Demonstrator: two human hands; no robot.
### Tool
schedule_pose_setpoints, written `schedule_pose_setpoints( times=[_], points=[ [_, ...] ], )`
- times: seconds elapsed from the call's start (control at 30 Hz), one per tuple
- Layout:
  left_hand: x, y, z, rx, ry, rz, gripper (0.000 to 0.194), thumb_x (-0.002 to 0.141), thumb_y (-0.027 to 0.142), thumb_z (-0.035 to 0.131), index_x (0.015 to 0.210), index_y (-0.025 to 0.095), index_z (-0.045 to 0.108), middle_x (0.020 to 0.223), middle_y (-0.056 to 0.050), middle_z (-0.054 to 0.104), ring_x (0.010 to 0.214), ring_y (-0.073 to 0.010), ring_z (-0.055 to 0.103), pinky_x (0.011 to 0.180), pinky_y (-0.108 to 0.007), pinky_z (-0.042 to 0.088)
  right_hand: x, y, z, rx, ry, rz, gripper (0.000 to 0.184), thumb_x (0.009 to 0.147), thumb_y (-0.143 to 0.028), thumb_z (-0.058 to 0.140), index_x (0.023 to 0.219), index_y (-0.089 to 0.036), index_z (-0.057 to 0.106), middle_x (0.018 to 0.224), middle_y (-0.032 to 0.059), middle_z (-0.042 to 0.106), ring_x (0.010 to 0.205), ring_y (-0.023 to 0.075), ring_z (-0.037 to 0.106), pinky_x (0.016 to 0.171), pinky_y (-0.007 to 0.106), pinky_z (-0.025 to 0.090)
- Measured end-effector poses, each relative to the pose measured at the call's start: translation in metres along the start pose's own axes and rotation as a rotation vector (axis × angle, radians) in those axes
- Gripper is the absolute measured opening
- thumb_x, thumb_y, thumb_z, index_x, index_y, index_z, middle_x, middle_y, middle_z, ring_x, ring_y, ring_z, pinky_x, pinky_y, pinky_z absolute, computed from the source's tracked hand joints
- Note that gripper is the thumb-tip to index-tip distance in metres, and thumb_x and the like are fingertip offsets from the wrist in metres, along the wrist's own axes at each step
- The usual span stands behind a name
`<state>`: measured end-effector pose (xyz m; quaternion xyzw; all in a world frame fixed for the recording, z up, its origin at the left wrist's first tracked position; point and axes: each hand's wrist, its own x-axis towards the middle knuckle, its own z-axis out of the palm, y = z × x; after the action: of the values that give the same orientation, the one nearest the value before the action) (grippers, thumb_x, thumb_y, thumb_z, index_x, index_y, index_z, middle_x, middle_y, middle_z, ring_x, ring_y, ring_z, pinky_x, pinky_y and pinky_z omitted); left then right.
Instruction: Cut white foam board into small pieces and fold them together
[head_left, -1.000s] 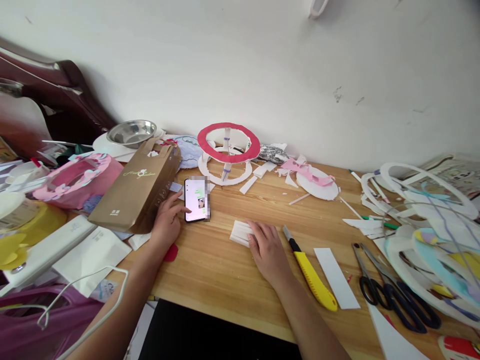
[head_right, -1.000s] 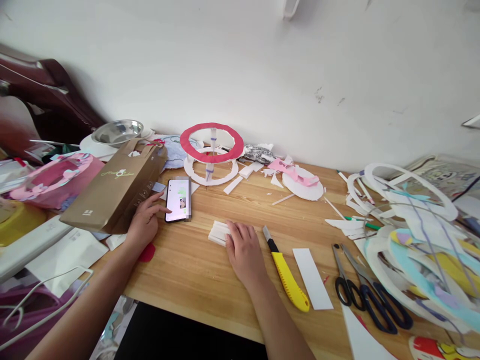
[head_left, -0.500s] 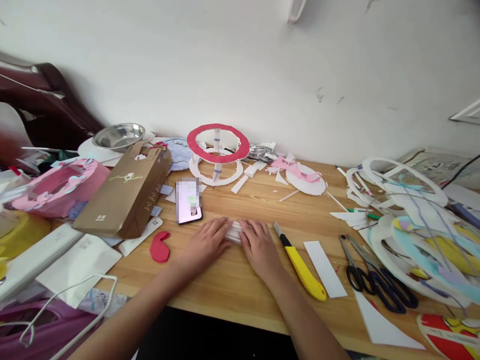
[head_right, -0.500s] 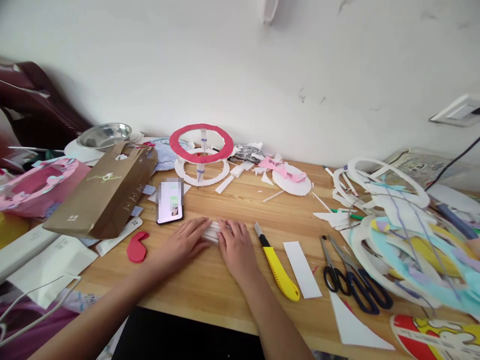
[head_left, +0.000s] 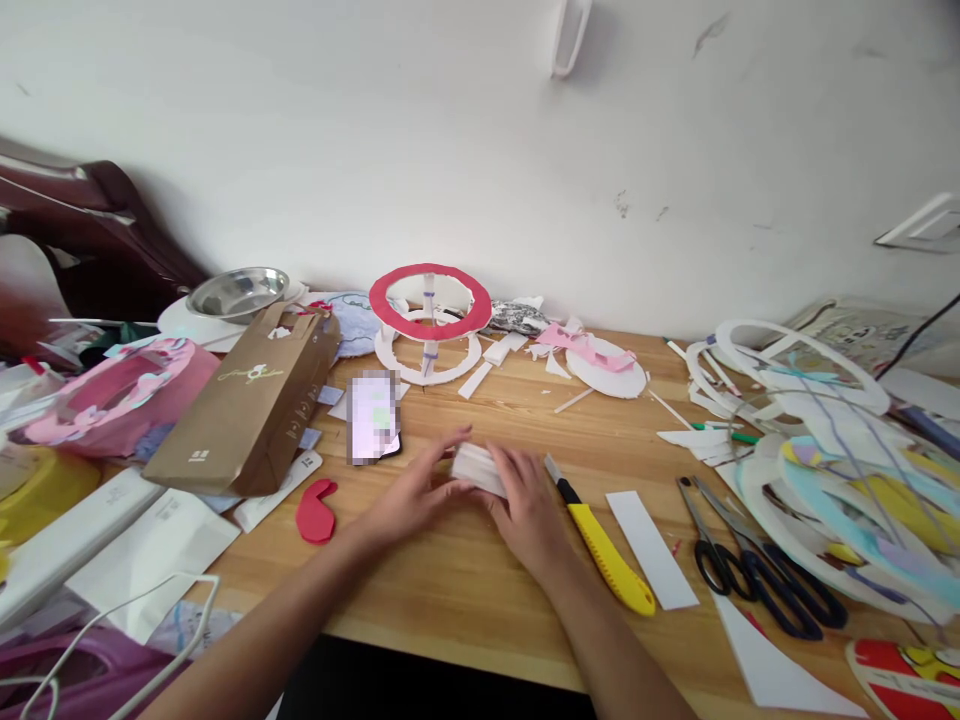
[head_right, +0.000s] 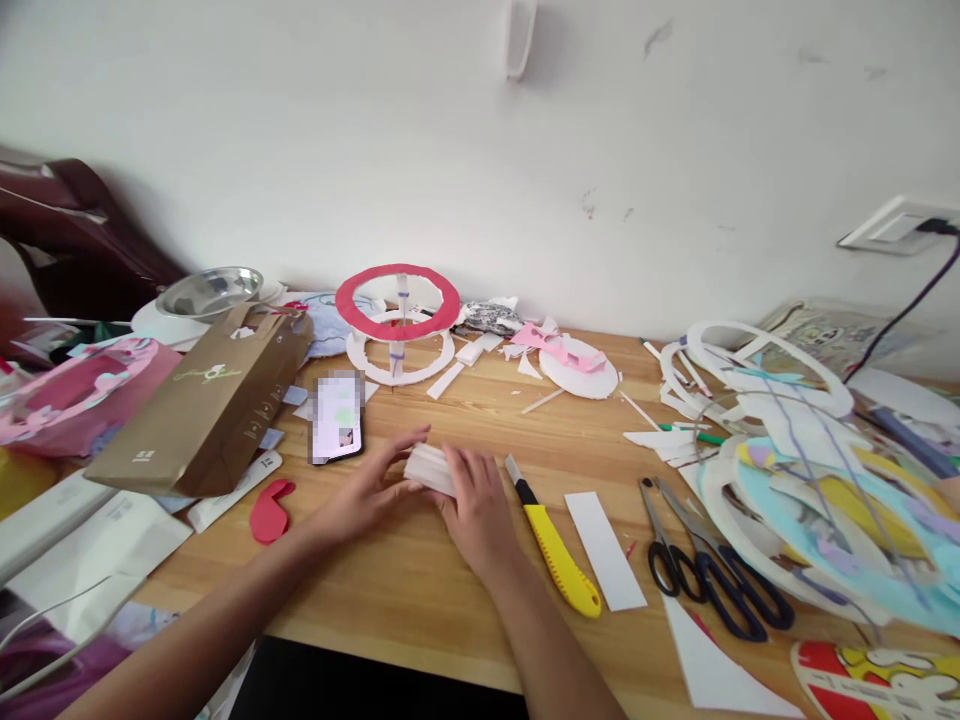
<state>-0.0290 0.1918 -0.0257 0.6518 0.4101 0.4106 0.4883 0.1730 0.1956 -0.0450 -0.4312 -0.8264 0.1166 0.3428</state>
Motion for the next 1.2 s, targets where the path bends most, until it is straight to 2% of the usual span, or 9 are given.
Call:
schedule_pose_setpoints(
  times=[0.1, 0.2, 0.3, 0.5, 0.67, 0.77, 0.9, 1.1, 1.2],
  points=[
    [0.02, 0.006, 0.023, -0.404, 0.06, -0.001, 0.082, 0.078, 0.04, 0.075, 0.148, 0.031, 0.032, 0.158, -0.012, 0.029, 0.138, -0.0295, 0.039, 0.11, -0.042, 0.036, 0.001, 0.001, 0.001, 0.105, 0.123, 0.07, 0.052, 0.097, -0.035, 0.049, 0.146, -0.023, 0.034, 0.13, 0.0137, 0.054, 0.118, 0.0282, 0.052, 0.099, 0.049, 0.046],
    [0.04, 0.007, 0.049, -0.635, 0.159, -0.106, 0.083, 0.076, 0.037, 0.077, 0.146, 0.027, 0.035, 0.136, -0.014, 0.056, 0.12, -0.0271, 0.057, 0.102, -0.04, 0.043, -0.001, 0.003, 0.006, 0.15, 0.159, 0.113, 0.052, 0.099, -0.032, 0.044, 0.147, -0.023, 0.029, 0.136, 0.0148, 0.05, 0.127, 0.0279, 0.048, 0.102, 0.05, 0.045],
    [0.052, 0.005, 0.059, -0.841, 0.258, -0.201, 0.083, 0.08, 0.034, 0.072, 0.149, 0.028, 0.027, 0.101, -0.009, 0.071, 0.092, -0.0224, 0.068, 0.088, -0.04, 0.051, -0.006, 0.001, 0.007, 0.131, 0.074, 0.098, 0.064, 0.097, -0.038, 0.048, 0.152, -0.022, 0.018, 0.142, 0.0172, 0.044, 0.133, 0.0296, 0.043, 0.103, 0.052, 0.045],
    [0.054, 0.012, 0.018, -1.053, 0.234, -0.246, 0.078, 0.078, 0.02, 0.068, 0.147, 0.023, 0.03, 0.084, -0.004, 0.069, 0.081, -0.0201, 0.069, 0.079, -0.035, 0.054, 0.01, -0.013, -0.011, -0.14, -0.154, -0.114, 0.117, 0.068, -0.048, 0.083, 0.156, -0.025, 0.009, 0.148, 0.0173, 0.036, 0.141, 0.0393, 0.028, 0.112, 0.063, 0.031],
    [0.056, 0.014, -0.009, -1.193, 0.197, -0.276, 0.068, 0.079, 0.019, 0.062, 0.142, 0.023, 0.037, 0.084, -0.001, 0.065, 0.075, -0.0162, 0.066, 0.073, -0.032, 0.057, 0.044, -0.002, -0.002, 0.009, 0.03, -0.29, 0.125, 0.061, -0.057, 0.084, 0.155, -0.031, 0.006, 0.145, 0.0152, 0.033, 0.142, 0.0383, 0.027, 0.113, 0.063, 0.032],
    [0.054, 0.008, -0.004, -1.146, 0.104, -0.312, 0.07, 0.079, 0.015, 0.06, 0.143, 0.021, 0.034, 0.083, -0.002, 0.066, 0.07, -0.0161, 0.066, 0.069, -0.033, 0.058, 0.048, 0.005, 0.001, 0.186, 0.067, -0.18, 0.141, 0.05, -0.062, 0.086, 0.154, -0.03, -0.004, 0.156, 0.0182, 0.014, 0.144, 0.0405, 0.023, 0.111, 0.063, 0.034],
    [0.048, -0.002, 0.012, -1.13, -0.128, -0.403, 0.08, 0.076, 0.015, 0.062, 0.148, 0.021, 0.025, 0.081, -0.005, 0.069, 0.066, -0.0175, 0.066, 0.064, -0.034, 0.057, 0.04, 0.0, -0.01, 0.376, -0.232, -0.034, 0.144, 0.054, -0.054, 0.088, 0.153, -0.025, -0.012, 0.157, 0.0218, 0.018, 0.144, 0.0366, 0.028, 0.11, 0.054, 0.039],
    [0.039, -0.003, 0.015, -1.142, -0.228, -0.364, 0.097, 0.081, 0.019, 0.064, 0.153, 0.036, 0.002, 0.083, -0.002, 0.07, 0.066, -0.0164, 0.069, 0.066, -0.033, 0.058, 0.033, -0.002, -0.013, 0.319, -0.288, -0.219, 0.154, 0.046, -0.055, 0.091, 0.151, -0.028, -0.018, 0.154, 0.0242, 0.018, 0.141, 0.0407, 0.03, 0.103, 0.056, 0.044],
    [0.038, -0.002, 0.015, -1.157, -0.24, -0.344, 0.101, 0.081, 0.02, 0.066, 0.153, 0.035, -0.003, 0.084, -0.003, 0.07, 0.068, -0.0166, 0.07, 0.067, -0.033, 0.058, 0.03, 0.0, -0.008, 0.357, -0.248, -0.21, 0.142, 0.055, -0.049, 0.089, 0.152, -0.026, -0.014, 0.151, 0.0228, 0.024, 0.139, 0.039, 0.034, 0.104, 0.055, 0.043]
  ],
)
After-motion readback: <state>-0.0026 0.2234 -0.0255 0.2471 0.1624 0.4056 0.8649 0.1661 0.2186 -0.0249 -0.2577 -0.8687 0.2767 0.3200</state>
